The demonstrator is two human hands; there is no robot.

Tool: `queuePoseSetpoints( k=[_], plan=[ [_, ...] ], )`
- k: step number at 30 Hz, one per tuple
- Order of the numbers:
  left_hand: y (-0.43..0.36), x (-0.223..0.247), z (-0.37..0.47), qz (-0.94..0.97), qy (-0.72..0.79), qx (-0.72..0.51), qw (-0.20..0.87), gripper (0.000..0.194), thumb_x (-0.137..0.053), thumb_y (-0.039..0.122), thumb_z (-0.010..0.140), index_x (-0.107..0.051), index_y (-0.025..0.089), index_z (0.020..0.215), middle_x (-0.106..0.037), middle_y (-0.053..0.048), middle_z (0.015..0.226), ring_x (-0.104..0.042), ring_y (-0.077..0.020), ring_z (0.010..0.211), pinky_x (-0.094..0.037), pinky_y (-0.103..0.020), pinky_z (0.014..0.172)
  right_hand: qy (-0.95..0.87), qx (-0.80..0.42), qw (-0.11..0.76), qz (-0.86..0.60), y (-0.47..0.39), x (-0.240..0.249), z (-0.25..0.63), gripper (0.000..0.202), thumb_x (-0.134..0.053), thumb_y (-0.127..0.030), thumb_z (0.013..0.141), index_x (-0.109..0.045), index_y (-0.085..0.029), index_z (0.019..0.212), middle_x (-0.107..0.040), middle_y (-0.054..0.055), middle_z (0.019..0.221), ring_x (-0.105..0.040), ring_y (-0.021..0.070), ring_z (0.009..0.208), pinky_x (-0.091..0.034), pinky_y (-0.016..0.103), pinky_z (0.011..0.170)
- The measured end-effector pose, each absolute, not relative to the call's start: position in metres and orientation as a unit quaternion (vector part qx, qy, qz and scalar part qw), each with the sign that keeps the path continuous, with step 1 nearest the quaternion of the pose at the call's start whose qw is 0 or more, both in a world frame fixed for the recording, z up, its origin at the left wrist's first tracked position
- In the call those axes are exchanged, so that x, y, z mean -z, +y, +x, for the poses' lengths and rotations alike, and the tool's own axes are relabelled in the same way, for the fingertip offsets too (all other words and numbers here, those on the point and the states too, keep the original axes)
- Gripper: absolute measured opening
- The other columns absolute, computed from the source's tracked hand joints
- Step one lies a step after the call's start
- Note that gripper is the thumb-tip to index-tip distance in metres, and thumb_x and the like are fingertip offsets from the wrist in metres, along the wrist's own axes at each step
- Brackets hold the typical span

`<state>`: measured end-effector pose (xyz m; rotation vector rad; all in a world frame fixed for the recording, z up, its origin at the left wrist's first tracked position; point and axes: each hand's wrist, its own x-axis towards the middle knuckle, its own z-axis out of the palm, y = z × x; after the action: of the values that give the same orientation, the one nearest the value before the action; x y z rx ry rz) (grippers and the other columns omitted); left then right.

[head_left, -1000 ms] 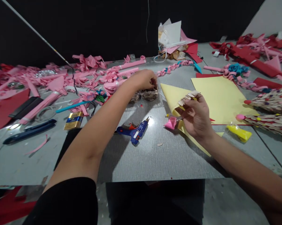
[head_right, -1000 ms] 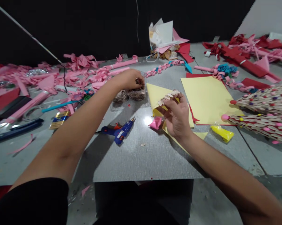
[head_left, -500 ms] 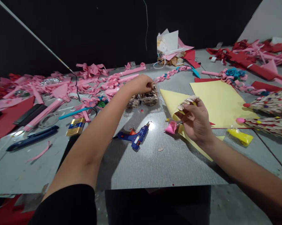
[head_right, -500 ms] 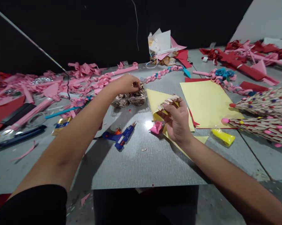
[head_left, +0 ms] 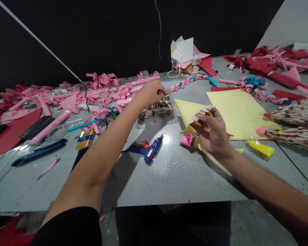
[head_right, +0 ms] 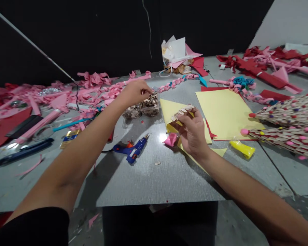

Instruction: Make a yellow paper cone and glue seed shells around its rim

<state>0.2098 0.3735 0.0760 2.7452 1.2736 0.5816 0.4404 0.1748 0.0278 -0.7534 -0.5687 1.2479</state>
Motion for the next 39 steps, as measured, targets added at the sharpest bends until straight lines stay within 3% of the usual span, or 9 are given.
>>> queuePoseSetpoints(
  k=[5, 8, 14, 19, 24, 27, 31, 35, 39],
  plan=[
    [0.283, -0.082, 0.208, 0.814, 0.436, -0.368, 0.109, 0.019, -0.064, 0.019, 0.093, -0.083, 0.022, 0.096, -0.080, -0.006, 0.098, -0.070, -0.0220, 0.090, -0.056, -0.037, 0.083, -0.281, -0.584, 0.689, -0.324, 0.166, -0.029, 0.437, 0.038, -0.095, -0.021, 0.076, -0.065, -0.031, 0.098, -0.069, -0.007, 0.095, -0.069, 0.0144, 0.086, -0.065, 0.034, 0.088],
    [0.215, -0.082, 0.204, 0.756, 0.433, -0.416, 0.262, 0.013, -0.071, 0.023, 0.094, -0.081, 0.026, 0.101, -0.077, -0.004, 0.087, -0.069, -0.0200, 0.078, -0.056, -0.034, 0.070, -0.285, -0.602, 0.674, -0.320, 0.155, -0.035, 0.431, 0.038, -0.096, -0.024, 0.075, -0.065, -0.032, 0.097, -0.070, -0.006, 0.096, -0.069, 0.0162, 0.088, -0.065, 0.036, 0.089],
    [0.145, -0.070, 0.192, 0.669, 0.404, -0.486, 0.391, 0.005, -0.078, 0.028, 0.094, -0.081, 0.032, 0.092, -0.079, -0.004, 0.089, -0.074, -0.0212, 0.074, -0.062, -0.036, 0.064, -0.282, -0.629, 0.644, -0.331, 0.133, -0.045, 0.418, 0.039, -0.093, -0.021, 0.069, -0.070, -0.033, 0.098, -0.075, -0.003, 0.099, -0.069, 0.0197, 0.086, -0.064, 0.036, 0.077],
    [0.143, -0.064, 0.181, 0.639, 0.414, -0.535, 0.365, 0.012, -0.079, 0.025, 0.093, -0.084, 0.035, 0.093, -0.077, -0.002, 0.080, -0.073, -0.0202, 0.067, -0.064, -0.036, 0.061, -0.277, -0.636, 0.616, -0.373, 0.127, -0.038, 0.413, 0.038, -0.089, -0.023, 0.070, -0.068, -0.033, 0.100, -0.080, 0.000, 0.112, -0.074, 0.0259, 0.102, -0.066, 0.043, 0.087],
    [0.143, -0.061, 0.180, 0.679, 0.417, -0.509, 0.325, 0.020, -0.073, 0.018, 0.096, -0.087, 0.032, 0.097, -0.081, -0.002, 0.091, -0.075, -0.0175, 0.075, -0.064, -0.032, 0.068, -0.212, -0.645, 0.620, -0.392, 0.126, -0.032, 0.408, 0.035, -0.089, -0.016, 0.069, -0.067, -0.030, 0.092, -0.075, -0.004, 0.091, -0.069, 0.0188, 0.083, -0.064, 0.036, 0.080],
    [0.136, -0.060, 0.185, 0.711, 0.401, -0.497, 0.293, 0.019, -0.072, 0.016, 0.097, -0.084, 0.027, 0.106, -0.082, -0.002, 0.094, -0.076, -0.0163, 0.077, -0.064, -0.030, 0.070, -0.216, -0.644, 0.624, -0.386, 0.125, -0.038, 0.406, 0.033, -0.086, -0.014, 0.072, -0.068, -0.033, 0.092, -0.076, -0.005, 0.089, -0.071, 0.0211, 0.085, -0.065, 0.038, 0.081],
    [0.124, -0.057, 0.194, 0.812, 0.288, -0.478, 0.170, 0.016, -0.069, 0.009, 0.098, -0.075, 0.021, 0.106, -0.081, -0.002, 0.091, -0.075, -0.0144, 0.078, -0.065, -0.027, 0.074, -0.195, -0.630, 0.648, -0.381, 0.117, -0.051, 0.409, 0.036, -0.083, -0.012, 0.076, -0.075, -0.036, 0.102, -0.082, -0.006, 0.094, -0.077, 0.0225, 0.094, -0.067, 0.039, 0.091],
    [0.111, -0.059, 0.202, 0.899, 0.091, -0.426, 0.032, 0.010, -0.066, 0.012, 0.105, -0.076, 0.014, 0.104, -0.082, -0.006, 0.087, -0.076, -0.0190, 0.077, -0.070, -0.032, 0.074, -0.140, -0.621, 0.665, -0.391, 0.089, -0.047, 0.411, 0.039, -0.084, -0.015, 0.077, -0.079, -0.036, 0.109, -0.087, -0.006, 0.105, -0.081, 0.0210, 0.102, -0.067, 0.038, 0.102],
    [0.084, -0.061, 0.198, 0.909, 0.099, -0.396, 0.085, 0.012, -0.066, 0.014, 0.108, -0.078, 0.013, 0.109, -0.086, -0.007, 0.096, -0.082, -0.0196, 0.082, -0.073, -0.031, 0.077, -0.061, -0.621, 0.672, -0.400, 0.049, -0.027, 0.396, 0.041, -0.087, -0.022, 0.079, -0.081, -0.033, 0.118, -0.089, -0.003, 0.113, -0.083, 0.0222, 0.110, -0.068, 0.041, 0.108]
  ],
)
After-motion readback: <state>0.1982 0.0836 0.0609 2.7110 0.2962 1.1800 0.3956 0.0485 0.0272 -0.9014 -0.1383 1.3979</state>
